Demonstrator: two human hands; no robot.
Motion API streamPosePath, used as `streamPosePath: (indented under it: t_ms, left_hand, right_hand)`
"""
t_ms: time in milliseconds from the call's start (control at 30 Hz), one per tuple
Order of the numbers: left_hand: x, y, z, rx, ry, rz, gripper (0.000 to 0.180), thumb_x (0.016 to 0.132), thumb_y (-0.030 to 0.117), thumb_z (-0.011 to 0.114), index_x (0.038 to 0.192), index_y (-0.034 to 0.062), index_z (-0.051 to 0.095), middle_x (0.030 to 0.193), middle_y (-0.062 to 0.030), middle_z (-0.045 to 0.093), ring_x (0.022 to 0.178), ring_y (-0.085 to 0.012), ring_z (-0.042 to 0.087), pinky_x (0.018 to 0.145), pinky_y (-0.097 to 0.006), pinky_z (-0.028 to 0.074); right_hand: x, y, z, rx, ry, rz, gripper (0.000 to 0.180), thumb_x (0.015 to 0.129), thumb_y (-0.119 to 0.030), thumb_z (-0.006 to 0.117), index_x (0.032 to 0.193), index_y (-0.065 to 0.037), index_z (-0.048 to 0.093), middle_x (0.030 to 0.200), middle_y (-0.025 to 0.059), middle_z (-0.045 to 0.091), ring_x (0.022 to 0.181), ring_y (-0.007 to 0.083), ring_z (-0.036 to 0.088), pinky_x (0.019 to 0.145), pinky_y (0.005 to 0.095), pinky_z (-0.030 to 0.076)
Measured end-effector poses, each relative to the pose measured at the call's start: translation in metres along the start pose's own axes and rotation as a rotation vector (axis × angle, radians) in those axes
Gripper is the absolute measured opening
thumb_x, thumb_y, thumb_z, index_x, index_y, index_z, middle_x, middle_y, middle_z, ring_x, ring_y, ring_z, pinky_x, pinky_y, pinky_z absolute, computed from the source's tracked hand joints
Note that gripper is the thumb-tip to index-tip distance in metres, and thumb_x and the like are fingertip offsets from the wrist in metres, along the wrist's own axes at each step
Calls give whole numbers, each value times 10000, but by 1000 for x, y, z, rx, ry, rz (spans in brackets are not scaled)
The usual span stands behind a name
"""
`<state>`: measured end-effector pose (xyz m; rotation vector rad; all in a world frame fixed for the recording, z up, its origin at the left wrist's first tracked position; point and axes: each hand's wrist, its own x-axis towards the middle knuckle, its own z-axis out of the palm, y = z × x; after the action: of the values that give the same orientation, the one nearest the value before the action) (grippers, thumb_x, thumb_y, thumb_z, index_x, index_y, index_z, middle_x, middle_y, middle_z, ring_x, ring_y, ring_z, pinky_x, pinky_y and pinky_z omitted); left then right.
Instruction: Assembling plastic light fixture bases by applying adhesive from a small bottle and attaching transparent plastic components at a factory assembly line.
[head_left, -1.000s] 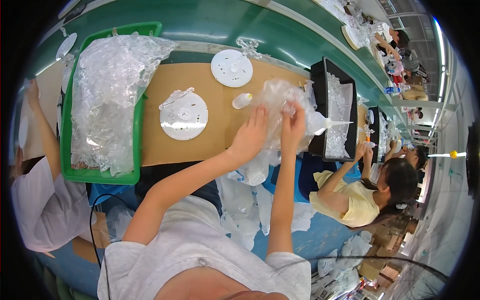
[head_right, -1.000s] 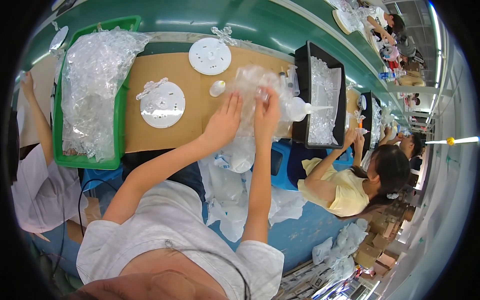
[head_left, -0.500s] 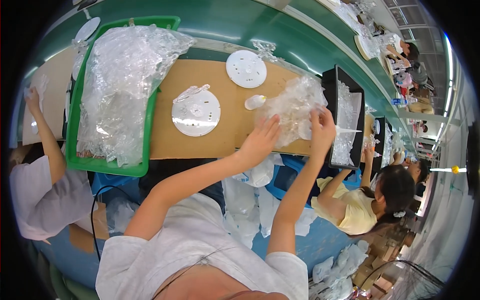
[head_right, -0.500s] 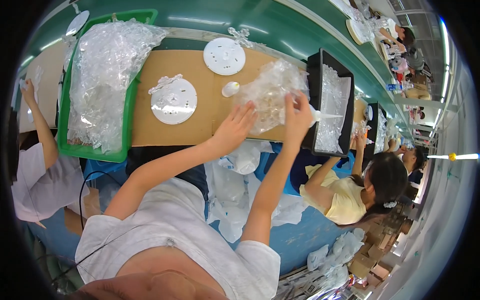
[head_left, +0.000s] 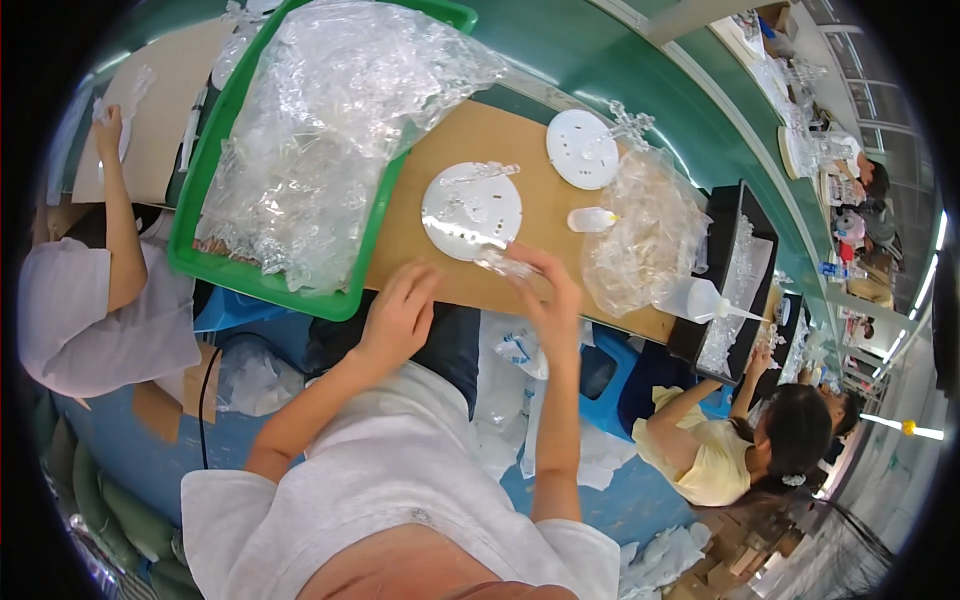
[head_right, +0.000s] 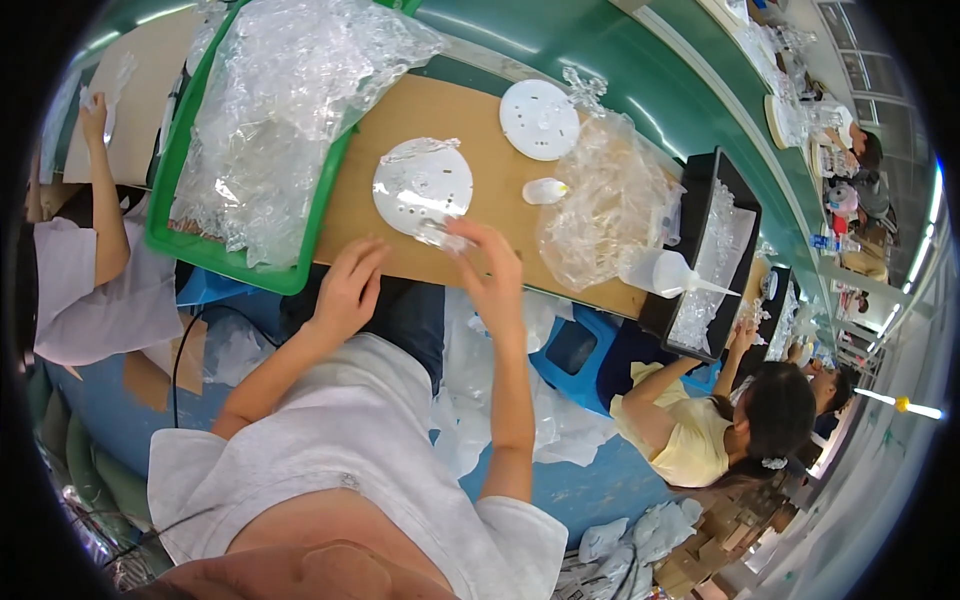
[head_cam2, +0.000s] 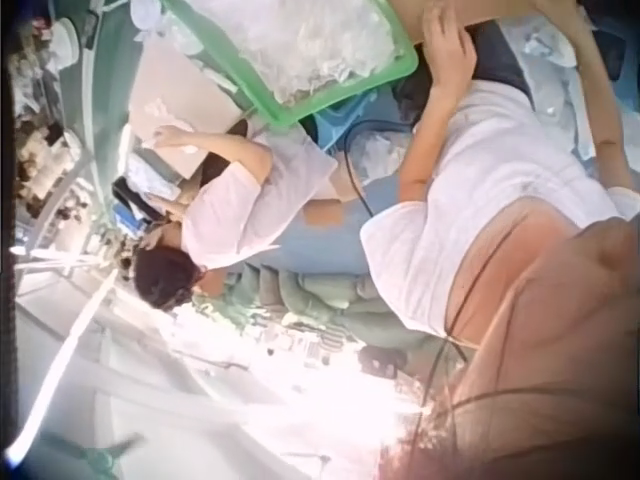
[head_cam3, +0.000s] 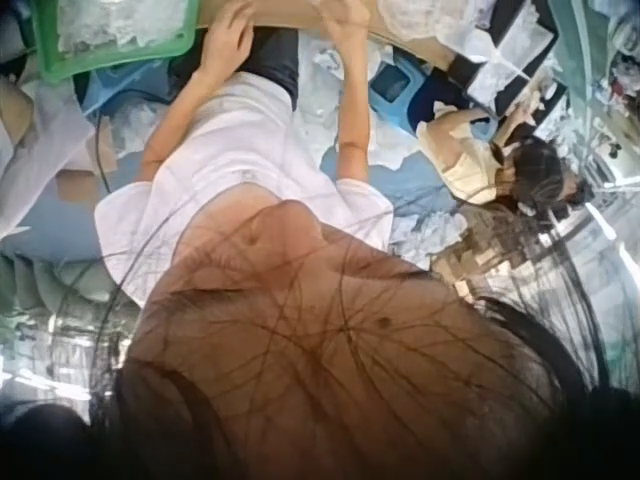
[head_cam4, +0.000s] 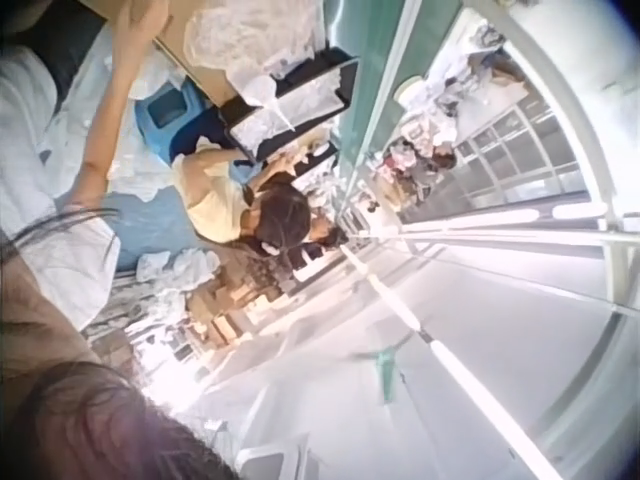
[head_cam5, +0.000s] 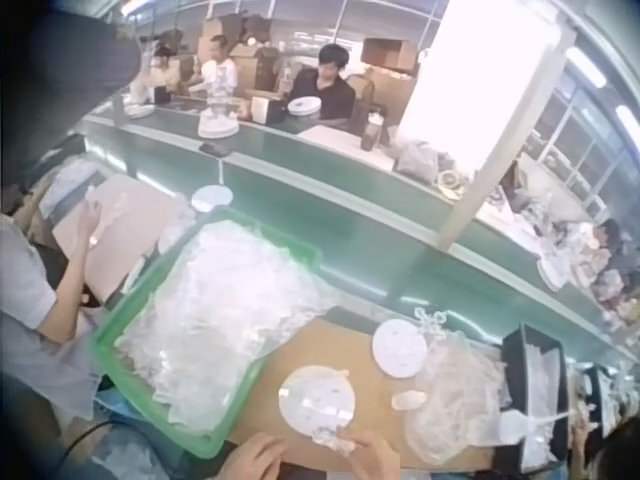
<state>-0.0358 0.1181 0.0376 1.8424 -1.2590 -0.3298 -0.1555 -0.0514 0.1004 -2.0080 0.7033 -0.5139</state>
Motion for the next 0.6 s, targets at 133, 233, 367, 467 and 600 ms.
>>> streamPosePath:
  t_ms: [133,233,367,467,600]
  left_hand:
    - [6,-17,6,87,112,-54,346,800,-33,543,1145,-8,553,1207,-175,511,1151,-345,485,948,-396,417]
    - [13,-18,7,108,110,-46,384,806,-30,532,1189,-4,528,1236,-175,491,1178,-338,469,962,-398,403]
    - [18,-24,6,88,71,-24,450,807,-23,523,1253,15,487,1276,-183,458,1201,-342,448,974,-400,391]
    - [19,-29,10,120,-9,11,521,794,-8,530,1306,50,452,1314,-190,419,1233,-355,411,994,-416,371]
    - [21,-30,15,226,-64,42,584,778,18,545,1344,89,421,1344,-188,384,1269,-364,364,1011,-434,347]
  right_hand:
    - [23,43,46,-71,-17,-209,226,766,-2,647,984,-49,612,1064,84,651,949,217,614,779,295,469]
    - [21,51,55,4,-4,-100,255,728,42,623,966,-46,601,1039,93,639,976,287,578,819,350,461]
    - [18,51,59,-181,14,-189,260,728,16,628,973,-63,601,1021,82,635,959,275,571,831,365,441]
    - [16,49,60,-396,58,-306,264,726,-4,628,977,-81,601,1003,73,635,941,263,571,841,378,426]
    - [15,48,56,-486,69,-362,307,726,-16,626,1023,-89,596,1043,74,620,951,263,562,845,383,419]
